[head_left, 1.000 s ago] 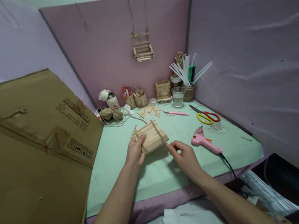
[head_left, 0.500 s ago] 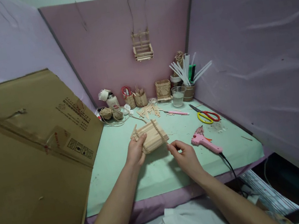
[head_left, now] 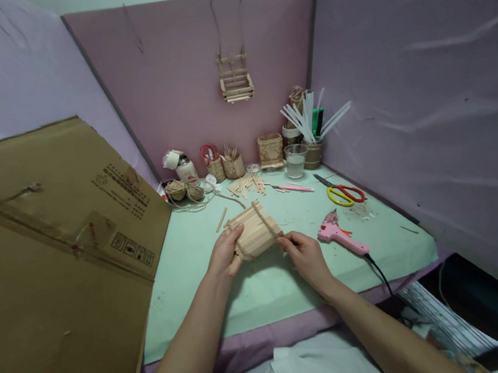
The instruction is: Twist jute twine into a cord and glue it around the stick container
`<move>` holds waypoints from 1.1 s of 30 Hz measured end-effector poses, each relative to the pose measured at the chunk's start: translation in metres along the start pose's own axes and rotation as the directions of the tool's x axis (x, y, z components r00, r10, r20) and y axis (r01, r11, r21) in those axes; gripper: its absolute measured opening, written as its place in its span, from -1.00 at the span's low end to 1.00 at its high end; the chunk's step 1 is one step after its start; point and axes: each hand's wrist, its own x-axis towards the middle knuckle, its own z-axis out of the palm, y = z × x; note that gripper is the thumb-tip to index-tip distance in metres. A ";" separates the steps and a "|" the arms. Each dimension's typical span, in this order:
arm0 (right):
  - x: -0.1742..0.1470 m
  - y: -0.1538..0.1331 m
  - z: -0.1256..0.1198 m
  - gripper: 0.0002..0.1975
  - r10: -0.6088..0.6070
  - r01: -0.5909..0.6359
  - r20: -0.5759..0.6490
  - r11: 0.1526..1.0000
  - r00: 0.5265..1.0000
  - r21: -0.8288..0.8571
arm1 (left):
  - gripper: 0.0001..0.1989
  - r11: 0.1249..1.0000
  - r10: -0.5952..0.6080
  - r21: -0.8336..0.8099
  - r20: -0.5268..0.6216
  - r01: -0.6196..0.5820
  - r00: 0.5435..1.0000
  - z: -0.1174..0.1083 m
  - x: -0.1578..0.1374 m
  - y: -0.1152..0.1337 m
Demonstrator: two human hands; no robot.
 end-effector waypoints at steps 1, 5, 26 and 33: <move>0.000 0.000 0.000 -0.68 -0.002 0.002 -0.003 1.000 1.000 0.007 | -0.59 1.000 -0.010 0.003 0.000 0.010 1.000 0.000 0.000 0.000; 0.000 -0.002 0.001 -0.70 0.015 -0.014 -0.013 0.999 1.000 0.042 | -0.58 0.999 -0.041 -0.018 -0.013 0.041 0.999 0.001 0.001 0.003; 0.019 0.011 -0.027 -0.38 0.105 -0.234 0.334 0.897 0.937 0.376 | -0.60 0.928 -0.330 -0.172 0.030 0.330 0.944 0.004 -0.003 0.001; 0.015 0.015 -0.038 -0.53 0.014 -0.191 0.410 0.899 0.912 0.394 | -0.71 0.952 -0.294 0.090 0.023 0.291 0.955 -0.003 -0.012 -0.005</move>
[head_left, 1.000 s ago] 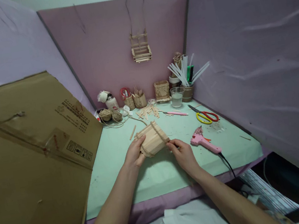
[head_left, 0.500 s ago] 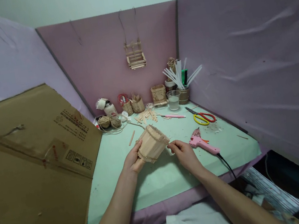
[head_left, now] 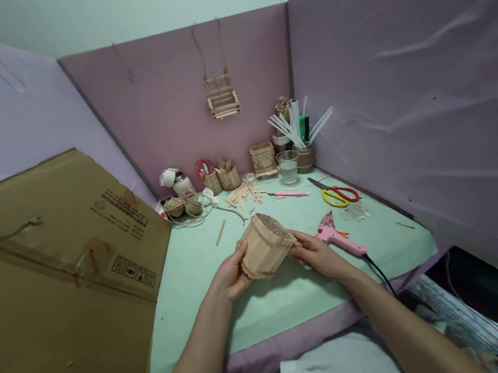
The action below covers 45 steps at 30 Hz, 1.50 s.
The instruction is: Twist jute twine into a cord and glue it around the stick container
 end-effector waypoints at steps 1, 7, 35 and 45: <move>0.000 0.000 -0.001 -0.54 -0.005 0.005 0.004 1.000 1.000 -0.009 | -0.70 0.990 -0.013 0.139 -0.021 0.016 1.000 -0.005 -0.001 0.001; -0.001 0.004 -0.005 -0.53 0.005 -0.005 0.004 0.998 1.000 -0.070 | -0.56 0.504 0.297 0.863 -0.158 -0.015 0.942 -0.023 -0.007 0.021; -0.017 -0.090 -0.021 -0.78 0.112 -0.135 0.097 0.949 0.989 0.285 | -0.19 -0.292 0.545 0.773 0.618 -0.563 0.567 0.015 0.004 0.000; 0.053 -0.113 -0.017 -0.73 0.193 -0.297 0.238 0.777 0.952 0.556 | -0.12 -0.433 0.387 0.723 0.688 -0.538 0.614 0.020 -0.001 0.008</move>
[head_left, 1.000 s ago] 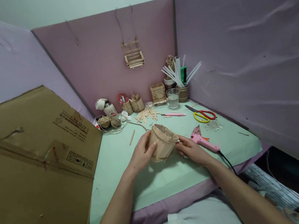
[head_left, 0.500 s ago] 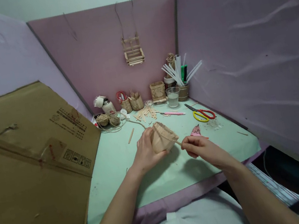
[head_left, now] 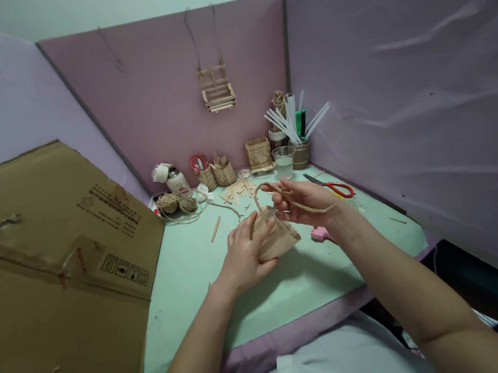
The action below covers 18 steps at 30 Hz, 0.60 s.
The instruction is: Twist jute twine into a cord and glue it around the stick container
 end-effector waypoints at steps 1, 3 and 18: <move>0.003 0.000 -0.002 -0.67 0.008 -0.008 -0.019 1.000 1.000 0.020 | -0.08 1.000 -0.021 -0.018 0.002 0.021 1.000 -0.001 0.000 0.000; 0.007 0.002 -0.010 -0.57 -0.006 0.008 -0.097 1.000 0.995 0.023 | -0.02 0.996 -0.067 -0.063 0.007 0.067 0.998 -0.002 0.001 0.000; -0.077 0.058 -0.129 -0.62 -0.531 -0.268 -0.419 0.340 0.737 -0.902 | 0.07 0.875 -0.335 -0.327 0.121 0.356 0.934 -0.011 0.006 0.005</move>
